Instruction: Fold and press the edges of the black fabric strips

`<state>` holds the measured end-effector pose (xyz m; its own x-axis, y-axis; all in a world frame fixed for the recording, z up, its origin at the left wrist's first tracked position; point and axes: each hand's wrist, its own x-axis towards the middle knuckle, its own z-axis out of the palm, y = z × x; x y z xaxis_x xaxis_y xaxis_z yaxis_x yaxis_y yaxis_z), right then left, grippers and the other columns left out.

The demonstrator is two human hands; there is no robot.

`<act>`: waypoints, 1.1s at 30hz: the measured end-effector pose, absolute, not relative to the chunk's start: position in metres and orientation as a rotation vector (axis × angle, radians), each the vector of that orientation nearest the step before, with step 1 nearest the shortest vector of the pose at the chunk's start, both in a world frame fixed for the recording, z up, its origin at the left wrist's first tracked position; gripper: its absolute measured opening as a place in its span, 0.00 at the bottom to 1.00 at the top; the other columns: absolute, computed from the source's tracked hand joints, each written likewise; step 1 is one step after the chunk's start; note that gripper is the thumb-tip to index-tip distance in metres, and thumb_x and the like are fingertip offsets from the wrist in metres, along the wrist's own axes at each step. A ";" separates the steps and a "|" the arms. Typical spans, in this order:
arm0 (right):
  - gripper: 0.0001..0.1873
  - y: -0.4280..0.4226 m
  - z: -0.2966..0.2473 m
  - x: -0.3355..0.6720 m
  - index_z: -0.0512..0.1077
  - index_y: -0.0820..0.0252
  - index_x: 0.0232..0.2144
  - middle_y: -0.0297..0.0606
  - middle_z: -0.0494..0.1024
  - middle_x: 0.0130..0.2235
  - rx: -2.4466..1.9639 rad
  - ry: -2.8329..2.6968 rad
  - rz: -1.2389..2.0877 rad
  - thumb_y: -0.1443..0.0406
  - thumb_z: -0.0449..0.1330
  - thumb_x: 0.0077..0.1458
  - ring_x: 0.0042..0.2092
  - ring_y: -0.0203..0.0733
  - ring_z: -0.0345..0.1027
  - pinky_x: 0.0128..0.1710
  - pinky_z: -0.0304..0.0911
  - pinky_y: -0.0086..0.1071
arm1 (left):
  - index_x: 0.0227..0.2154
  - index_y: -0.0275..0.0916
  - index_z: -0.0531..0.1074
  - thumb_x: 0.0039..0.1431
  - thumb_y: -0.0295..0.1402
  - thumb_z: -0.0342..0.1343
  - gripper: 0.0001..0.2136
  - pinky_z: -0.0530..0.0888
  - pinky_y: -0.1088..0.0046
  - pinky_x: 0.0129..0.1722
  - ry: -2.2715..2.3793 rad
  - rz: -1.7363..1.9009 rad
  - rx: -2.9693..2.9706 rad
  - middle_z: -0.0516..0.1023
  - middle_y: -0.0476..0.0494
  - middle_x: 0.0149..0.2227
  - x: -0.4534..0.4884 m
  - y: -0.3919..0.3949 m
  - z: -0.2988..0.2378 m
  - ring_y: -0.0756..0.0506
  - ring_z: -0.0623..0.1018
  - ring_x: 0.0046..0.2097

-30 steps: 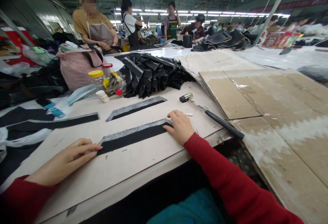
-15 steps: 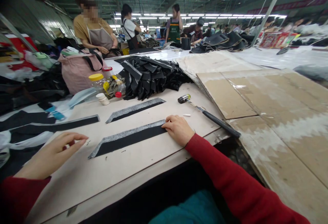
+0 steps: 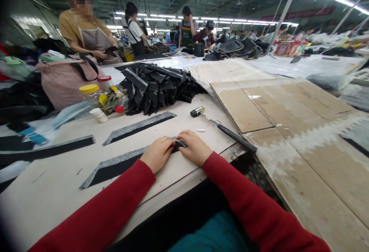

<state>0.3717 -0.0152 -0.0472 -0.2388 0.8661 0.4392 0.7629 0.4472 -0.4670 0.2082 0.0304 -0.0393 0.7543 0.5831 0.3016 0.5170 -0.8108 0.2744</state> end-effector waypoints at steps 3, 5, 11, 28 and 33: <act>0.19 -0.019 -0.050 0.378 0.66 0.63 0.41 0.41 0.66 0.40 -1.394 -1.893 0.198 0.75 0.50 0.45 0.43 0.38 0.59 0.45 0.55 0.33 | 0.36 0.37 0.67 0.55 0.25 0.42 0.10 0.66 0.70 0.42 0.853 0.597 2.802 0.69 0.44 0.38 0.204 0.029 -0.040 0.48 0.67 0.40; 0.17 -0.021 -0.051 0.379 0.68 0.63 0.40 0.40 0.68 0.35 -1.497 -1.816 0.173 0.75 0.49 0.47 0.39 0.38 0.60 0.41 0.57 0.33 | 0.37 0.38 0.68 0.55 0.25 0.42 0.11 0.66 0.69 0.42 0.839 0.595 2.812 0.69 0.44 0.38 0.203 0.027 -0.040 0.48 0.67 0.40; 0.13 -0.021 -0.048 0.375 0.72 0.63 0.36 0.40 0.68 0.30 -1.604 -1.947 0.096 0.70 0.49 0.51 0.35 0.39 0.59 0.37 0.56 0.34 | 0.40 0.38 0.68 0.55 0.25 0.43 0.12 0.65 0.69 0.45 0.799 0.597 2.822 0.67 0.43 0.44 0.203 0.025 -0.039 0.47 0.66 0.43; 0.13 -0.018 -0.053 0.384 0.71 0.62 0.38 0.40 0.69 0.31 -1.530 -1.994 0.154 0.69 0.52 0.49 0.35 0.38 0.60 0.37 0.57 0.33 | 0.34 0.41 0.69 0.55 0.28 0.44 0.09 0.66 0.70 0.40 0.782 0.485 2.819 0.70 0.49 0.38 0.203 0.021 -0.031 0.48 0.67 0.38; 0.13 -0.017 -0.054 0.385 0.71 0.61 0.39 0.40 0.69 0.31 -1.528 -2.003 0.158 0.68 0.53 0.49 0.35 0.38 0.60 0.37 0.57 0.32 | 0.33 0.41 0.69 0.54 0.26 0.44 0.09 0.66 0.71 0.40 0.757 0.493 2.788 0.71 0.48 0.38 0.203 0.022 -0.030 0.48 0.67 0.37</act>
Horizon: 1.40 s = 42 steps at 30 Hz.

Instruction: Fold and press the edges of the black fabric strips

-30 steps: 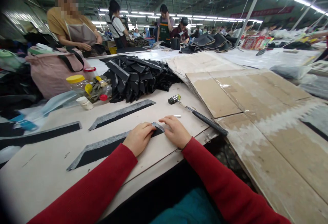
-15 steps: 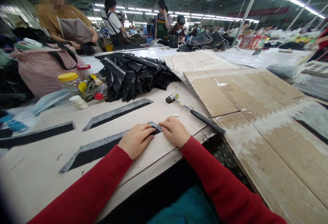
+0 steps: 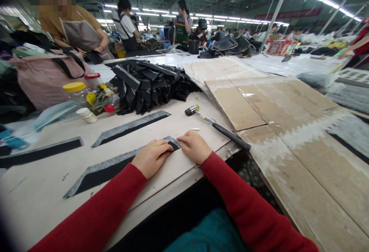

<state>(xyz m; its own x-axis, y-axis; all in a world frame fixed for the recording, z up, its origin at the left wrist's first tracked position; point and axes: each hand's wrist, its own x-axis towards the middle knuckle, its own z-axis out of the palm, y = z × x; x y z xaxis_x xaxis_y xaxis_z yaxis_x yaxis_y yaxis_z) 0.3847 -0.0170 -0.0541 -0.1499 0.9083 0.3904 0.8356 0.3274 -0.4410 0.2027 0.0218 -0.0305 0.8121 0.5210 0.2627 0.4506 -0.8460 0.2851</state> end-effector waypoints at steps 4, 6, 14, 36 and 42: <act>0.14 -0.017 -0.054 0.384 0.71 0.61 0.39 0.40 0.69 0.31 -1.542 -2.000 0.170 0.69 0.52 0.49 0.35 0.38 0.60 0.37 0.56 0.32 | 0.34 0.41 0.70 0.54 0.26 0.44 0.10 0.67 0.71 0.41 0.728 0.508 2.775 0.71 0.48 0.38 0.200 0.022 -0.031 0.49 0.68 0.38; 0.15 -0.017 -0.053 0.384 0.71 0.61 0.39 0.40 0.69 0.31 -1.535 -2.008 0.178 0.70 0.52 0.49 0.35 0.38 0.60 0.37 0.56 0.32 | 0.35 0.41 0.70 0.54 0.25 0.45 0.10 0.66 0.71 0.43 0.706 0.534 2.782 0.70 0.47 0.40 0.199 0.021 -0.031 0.48 0.67 0.41; 0.15 -0.019 -0.038 0.383 0.71 0.61 0.39 0.39 0.71 0.32 -1.488 -1.994 0.419 0.71 0.50 0.49 0.36 0.37 0.62 0.39 0.58 0.32 | 0.39 0.40 0.69 0.53 0.23 0.44 0.14 0.65 0.69 0.47 0.661 0.455 2.919 0.70 0.46 0.44 0.194 0.020 -0.034 0.47 0.68 0.45; 0.14 -0.020 -0.041 0.371 0.63 0.64 0.38 0.38 0.72 0.34 -1.171 -1.516 1.021 0.70 0.53 0.46 0.36 0.35 0.67 0.41 0.61 0.34 | 0.33 0.40 0.63 0.56 0.36 0.42 0.08 0.66 0.72 0.33 1.131 0.549 2.818 0.70 0.46 0.34 0.214 0.008 -0.025 0.47 0.70 0.35; 0.11 -0.018 -0.045 0.371 0.65 0.63 0.33 0.36 0.71 0.32 -1.360 -1.583 0.771 0.73 0.50 0.44 0.34 0.34 0.66 0.37 0.61 0.31 | 0.27 0.39 0.62 0.54 0.31 0.41 0.06 0.64 0.73 0.28 1.225 0.550 2.662 0.69 0.49 0.27 0.206 0.013 -0.021 0.48 0.70 0.29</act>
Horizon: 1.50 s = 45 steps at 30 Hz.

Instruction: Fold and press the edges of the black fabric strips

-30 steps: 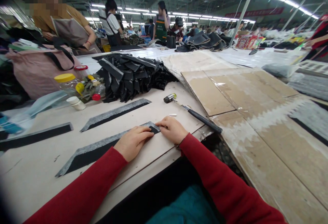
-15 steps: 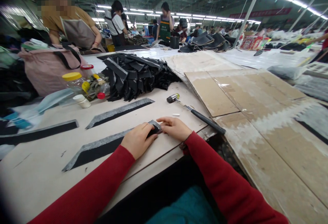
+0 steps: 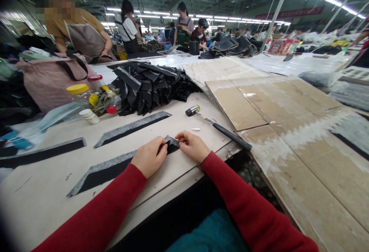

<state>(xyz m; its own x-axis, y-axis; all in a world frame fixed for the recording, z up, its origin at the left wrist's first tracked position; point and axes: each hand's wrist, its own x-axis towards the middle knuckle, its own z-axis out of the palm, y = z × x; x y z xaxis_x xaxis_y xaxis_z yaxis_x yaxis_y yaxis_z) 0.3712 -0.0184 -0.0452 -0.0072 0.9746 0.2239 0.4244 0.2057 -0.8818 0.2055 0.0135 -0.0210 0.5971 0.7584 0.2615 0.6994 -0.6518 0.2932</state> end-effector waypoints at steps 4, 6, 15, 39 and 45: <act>0.11 -0.018 -0.048 0.371 0.66 0.63 0.32 0.35 0.71 0.31 -1.484 -1.627 0.654 0.72 0.50 0.43 0.33 0.33 0.65 0.34 0.61 0.29 | 0.25 0.40 0.60 0.54 0.33 0.40 0.07 0.64 0.74 0.27 1.241 0.626 2.370 0.67 0.51 0.23 0.194 0.026 -0.024 0.50 0.68 0.28; 0.11 -0.017 -0.048 0.372 0.66 0.62 0.33 0.34 0.72 0.31 -1.500 -1.639 0.644 0.72 0.50 0.43 0.32 0.33 0.64 0.34 0.60 0.28 | 0.25 0.40 0.60 0.55 0.34 0.40 0.08 0.65 0.74 0.28 1.216 0.651 2.270 0.67 0.51 0.23 0.190 0.030 -0.028 0.50 0.69 0.28; 0.12 -0.016 -0.043 0.376 0.68 0.61 0.33 0.34 0.72 0.31 -1.601 -1.655 0.580 0.71 0.46 0.48 0.34 0.34 0.64 0.37 0.58 0.30 | 0.43 0.43 0.59 0.56 0.31 0.40 0.11 0.68 0.69 0.40 1.025 0.594 2.432 0.73 0.48 0.38 0.192 0.020 -0.034 0.48 0.72 0.39; 0.14 -0.017 -0.042 0.371 0.66 0.63 0.39 0.34 0.71 0.32 -1.639 -1.715 0.553 0.66 0.52 0.47 0.30 0.32 0.62 0.31 0.58 0.26 | 0.43 0.44 0.65 0.54 0.24 0.43 0.15 0.63 0.67 0.47 0.712 0.396 2.899 0.66 0.50 0.48 0.198 0.019 -0.034 0.47 0.64 0.46; 0.15 -0.015 -0.045 0.365 0.68 0.62 0.39 0.35 0.71 0.31 -1.702 -1.812 0.371 0.68 0.53 0.45 0.29 0.32 0.60 0.31 0.55 0.27 | 0.42 0.44 0.65 0.54 0.24 0.44 0.15 0.64 0.67 0.47 0.750 0.416 2.906 0.65 0.50 0.48 0.198 0.018 -0.036 0.47 0.63 0.47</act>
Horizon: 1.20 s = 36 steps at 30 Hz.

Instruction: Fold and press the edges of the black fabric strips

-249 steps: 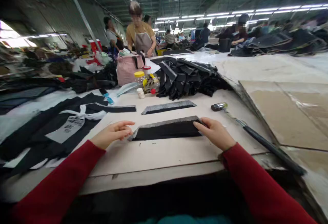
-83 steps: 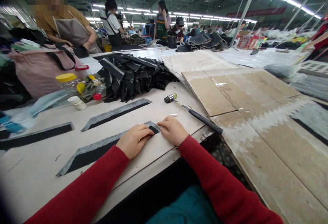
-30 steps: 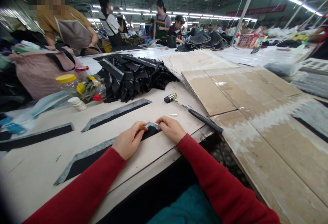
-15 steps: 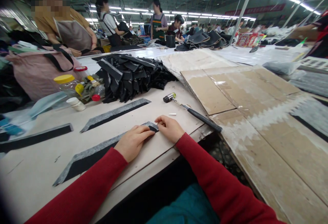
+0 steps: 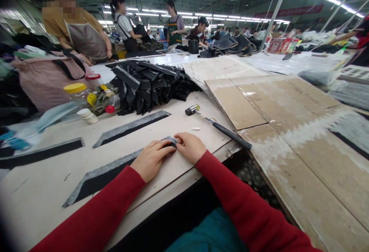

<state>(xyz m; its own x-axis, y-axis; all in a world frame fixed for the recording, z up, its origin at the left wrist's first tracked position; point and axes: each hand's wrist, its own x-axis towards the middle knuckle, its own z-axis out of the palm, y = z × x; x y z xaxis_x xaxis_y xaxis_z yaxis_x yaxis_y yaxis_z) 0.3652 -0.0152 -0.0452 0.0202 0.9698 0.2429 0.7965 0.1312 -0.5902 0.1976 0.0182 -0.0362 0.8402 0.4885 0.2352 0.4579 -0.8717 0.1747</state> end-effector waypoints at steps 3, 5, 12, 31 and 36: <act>0.13 -0.015 -0.044 0.365 0.70 0.59 0.35 0.33 0.70 0.29 -1.762 -1.836 0.315 0.68 0.53 0.45 0.30 0.33 0.60 0.30 0.54 0.27 | 0.44 0.41 0.63 0.55 0.24 0.42 0.15 0.63 0.67 0.48 0.803 0.471 2.892 0.65 0.47 0.49 0.198 0.018 -0.040 0.47 0.63 0.48; 0.12 -0.016 -0.044 0.364 0.71 0.58 0.35 0.33 0.70 0.28 -1.773 -1.841 0.314 0.68 0.53 0.45 0.30 0.33 0.60 0.29 0.53 0.27 | 0.45 0.38 0.63 0.55 0.24 0.41 0.15 0.62 0.67 0.49 0.840 0.489 2.889 0.66 0.45 0.49 0.198 0.018 -0.042 0.47 0.63 0.48; 0.12 -0.018 -0.047 0.365 0.71 0.59 0.36 0.34 0.69 0.30 -1.617 -1.880 0.279 0.71 0.53 0.47 0.31 0.33 0.59 0.32 0.55 0.26 | 0.44 0.35 0.64 0.54 0.23 0.41 0.15 0.62 0.66 0.50 0.836 0.509 2.908 0.67 0.43 0.48 0.199 0.019 -0.045 0.47 0.64 0.48; 0.11 -0.025 -0.035 0.355 0.69 0.62 0.36 0.39 0.66 0.33 -1.707 -2.349 -0.157 0.72 0.49 0.52 0.35 0.38 0.57 0.36 0.54 0.30 | 0.42 0.38 0.64 0.53 0.24 0.43 0.14 0.66 0.70 0.46 0.908 0.608 2.803 0.63 0.43 0.44 0.199 0.024 -0.036 0.48 0.66 0.44; 0.12 -0.027 -0.034 0.355 0.67 0.63 0.37 0.40 0.65 0.34 -1.724 -2.364 -0.152 0.73 0.48 0.52 0.36 0.38 0.57 0.37 0.54 0.31 | 0.44 0.38 0.64 0.52 0.22 0.42 0.16 0.65 0.67 0.45 0.935 0.499 2.943 0.63 0.42 0.44 0.205 0.028 -0.036 0.45 0.64 0.44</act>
<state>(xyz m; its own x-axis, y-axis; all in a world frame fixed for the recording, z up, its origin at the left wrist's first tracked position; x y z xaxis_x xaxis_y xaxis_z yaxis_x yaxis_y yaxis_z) 0.3553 -0.0267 -0.0345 -0.2929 0.9281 0.2300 0.9499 0.3099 -0.0408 0.2054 0.0279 -0.0359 0.7703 0.5646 0.2963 0.5604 -0.8212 0.1078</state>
